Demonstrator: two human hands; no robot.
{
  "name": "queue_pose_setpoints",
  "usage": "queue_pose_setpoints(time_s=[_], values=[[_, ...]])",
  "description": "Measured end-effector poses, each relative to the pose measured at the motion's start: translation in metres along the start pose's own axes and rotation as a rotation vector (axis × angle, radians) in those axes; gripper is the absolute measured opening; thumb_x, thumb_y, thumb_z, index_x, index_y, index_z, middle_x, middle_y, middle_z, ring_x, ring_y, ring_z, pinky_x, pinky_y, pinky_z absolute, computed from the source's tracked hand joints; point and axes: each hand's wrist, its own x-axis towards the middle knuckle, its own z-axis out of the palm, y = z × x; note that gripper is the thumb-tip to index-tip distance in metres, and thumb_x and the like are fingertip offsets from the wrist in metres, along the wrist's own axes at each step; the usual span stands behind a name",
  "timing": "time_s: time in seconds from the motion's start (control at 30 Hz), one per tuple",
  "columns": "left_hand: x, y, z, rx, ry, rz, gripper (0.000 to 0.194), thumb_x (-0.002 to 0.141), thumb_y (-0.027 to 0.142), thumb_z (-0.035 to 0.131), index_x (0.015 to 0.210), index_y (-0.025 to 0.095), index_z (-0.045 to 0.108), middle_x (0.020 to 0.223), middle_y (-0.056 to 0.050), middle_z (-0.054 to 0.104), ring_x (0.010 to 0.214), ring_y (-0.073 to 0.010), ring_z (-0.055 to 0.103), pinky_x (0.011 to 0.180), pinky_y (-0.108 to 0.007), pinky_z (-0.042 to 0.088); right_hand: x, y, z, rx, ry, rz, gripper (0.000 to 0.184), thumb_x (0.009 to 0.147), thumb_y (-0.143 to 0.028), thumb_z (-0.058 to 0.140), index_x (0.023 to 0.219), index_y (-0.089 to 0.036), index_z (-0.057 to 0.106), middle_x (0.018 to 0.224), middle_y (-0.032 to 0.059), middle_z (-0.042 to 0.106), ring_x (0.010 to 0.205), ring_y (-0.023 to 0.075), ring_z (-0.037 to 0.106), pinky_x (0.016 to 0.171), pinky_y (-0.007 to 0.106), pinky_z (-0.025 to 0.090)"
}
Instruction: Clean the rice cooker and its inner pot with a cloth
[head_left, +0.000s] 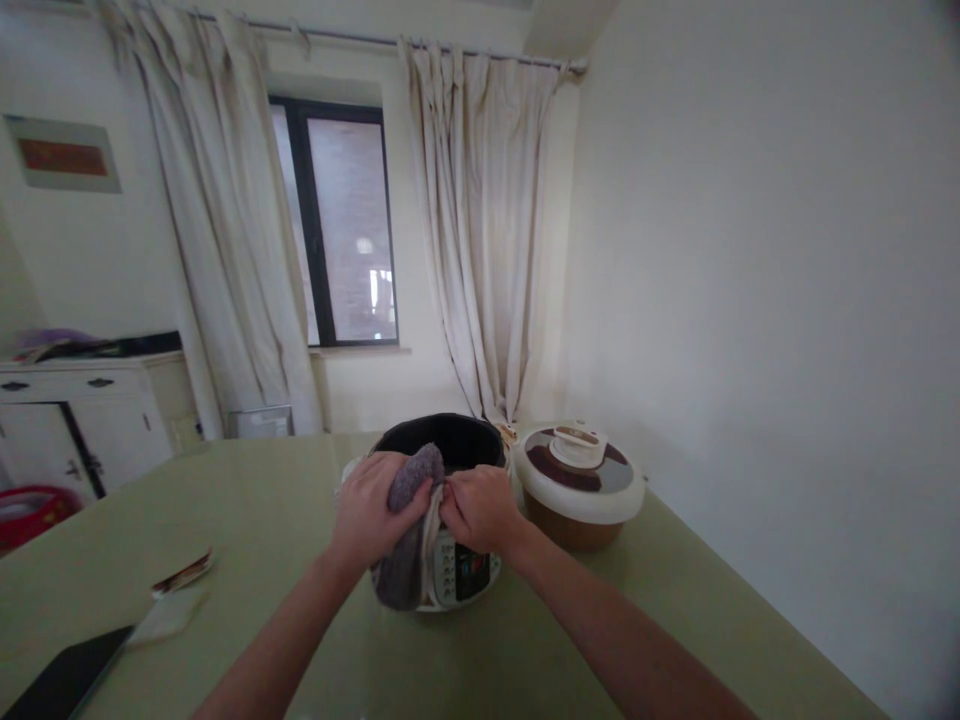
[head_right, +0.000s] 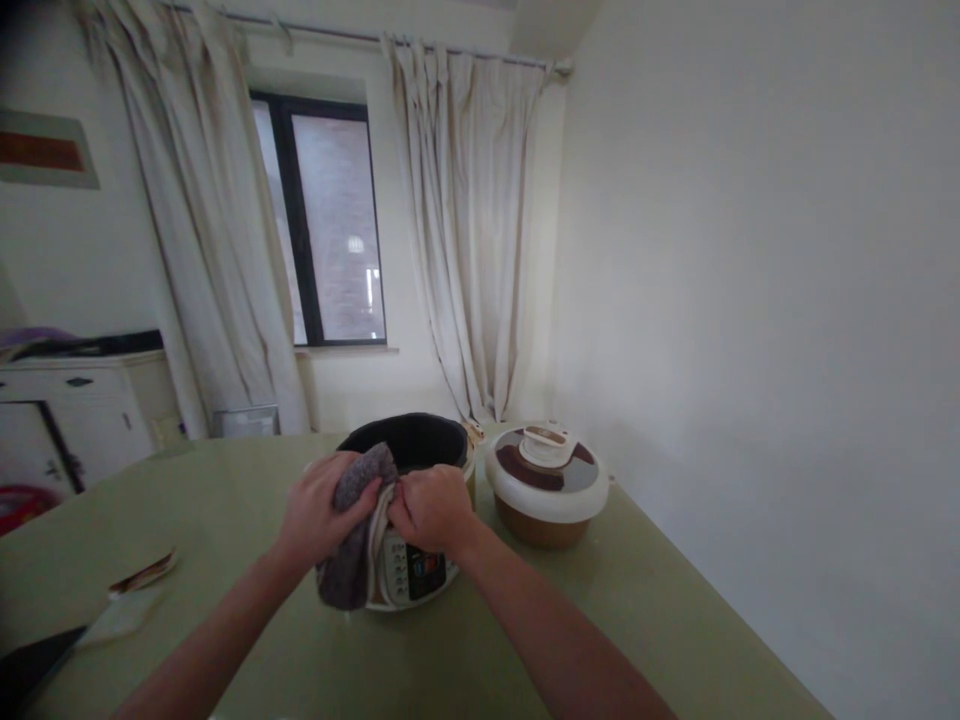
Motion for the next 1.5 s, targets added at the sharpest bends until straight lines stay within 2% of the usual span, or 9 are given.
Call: queue_pose_setpoints(time_s=[0.13,0.37,0.6,0.8,0.9,1.0,1.2,1.3,1.5], values=[[0.032,-0.019,0.0,0.041,-0.186,-0.229,0.034,0.099,0.054,0.053,0.089,0.025,0.066,0.087,-0.006,0.074,0.084,-0.0247,0.069,0.077,-0.034,0.048,0.02,-0.022,0.007,-0.027,0.041,0.139,0.041,0.107,-0.034,0.041,0.093,-0.014,0.074,0.09,0.0156,0.079,0.083,0.0264,0.075,0.075,0.035,0.047],[0.048,0.007,0.001,0.125,-0.172,-0.439,0.039,0.101,0.057,0.048,0.087,0.025,0.065,0.088,-0.007,0.077,0.084,-0.0264,0.072,0.07,-0.032,0.041,0.042,-0.034,0.007,-0.02,-0.08,0.186,0.029,0.102,-0.022,0.047,0.106,-0.011,0.073,0.098,0.0205,0.079,0.092,0.0304,0.078,0.075,0.038,0.053],[0.034,-0.001,-0.001,0.145,-0.173,-0.323,0.033,0.103,0.052,0.048,0.095,0.025,0.063,0.1,-0.009,0.076,0.096,-0.0285,0.072,0.08,-0.036,0.047,0.036,0.049,-0.036,-0.005,-0.282,-0.253,0.057,0.105,-0.067,0.049,0.123,-0.019,0.074,0.117,0.0135,0.079,0.11,0.029,0.074,0.09,0.037,0.051],[0.025,0.053,0.033,0.164,-0.021,-0.039,0.026,0.102,0.047,0.054,0.096,0.024,0.067,0.102,-0.01,0.078,0.106,-0.0308,0.071,0.096,-0.045,0.049,0.027,0.106,-0.03,-0.121,-0.333,-0.172,0.066,0.096,-0.074,0.062,0.11,-0.012,0.079,0.108,0.0165,0.08,0.106,0.0304,0.073,0.097,0.038,0.045],[0.004,0.048,0.053,0.097,0.121,0.176,0.023,0.098,0.041,0.061,0.112,0.024,0.069,0.121,-0.011,0.079,0.123,-0.0316,0.068,0.116,-0.053,0.041,0.025,0.101,-0.021,-0.139,-0.305,-0.161,0.052,0.1,-0.061,0.064,0.112,-0.012,0.078,0.111,0.0155,0.08,0.109,0.0284,0.072,0.1,0.038,0.043],[-0.015,0.014,0.062,0.069,0.167,0.188,0.026,0.094,0.039,0.066,0.116,0.025,0.069,0.131,-0.012,0.075,0.133,-0.0342,0.063,0.119,-0.055,0.041,0.025,0.087,-0.015,-0.16,-0.279,-0.094,0.061,0.101,-0.068,0.056,0.107,-0.012,0.079,0.107,0.0168,0.08,0.107,0.0299,0.072,0.099,0.04,0.043],[-0.048,-0.042,0.081,-0.026,0.326,-0.478,0.032,0.104,0.047,0.048,0.121,0.022,0.058,0.116,-0.014,0.069,0.115,-0.0322,0.067,0.1,-0.052,0.055,0.029,0.07,-0.005,-0.129,-0.226,0.041,0.088,0.095,-0.089,0.037,0.093,-0.013,0.081,0.096,0.0182,0.079,0.099,0.0302,0.073,0.094,0.04,0.043],[-0.069,-0.032,0.096,-0.03,0.321,-0.611,0.033,0.106,0.048,0.041,0.123,0.023,0.055,0.108,-0.012,0.067,0.107,-0.0322,0.067,0.092,-0.052,0.057,0.03,0.068,-0.007,-0.115,-0.216,0.037,0.092,0.094,-0.091,0.034,0.094,-0.012,0.081,0.094,0.0178,0.08,0.098,0.0295,0.073,0.095,0.04,0.043],[-0.08,0.02,0.104,0.019,0.456,-0.376,0.039,0.102,0.042,0.051,0.135,0.021,0.048,0.143,-0.018,0.056,0.138,-0.0377,0.051,0.117,-0.063,0.04,0.031,0.031,-0.006,-0.106,-0.171,0.115,0.094,0.097,-0.089,0.028,0.092,-0.012,0.082,0.093,0.0196,0.08,0.097,0.0309,0.075,0.094,0.042,0.047]])
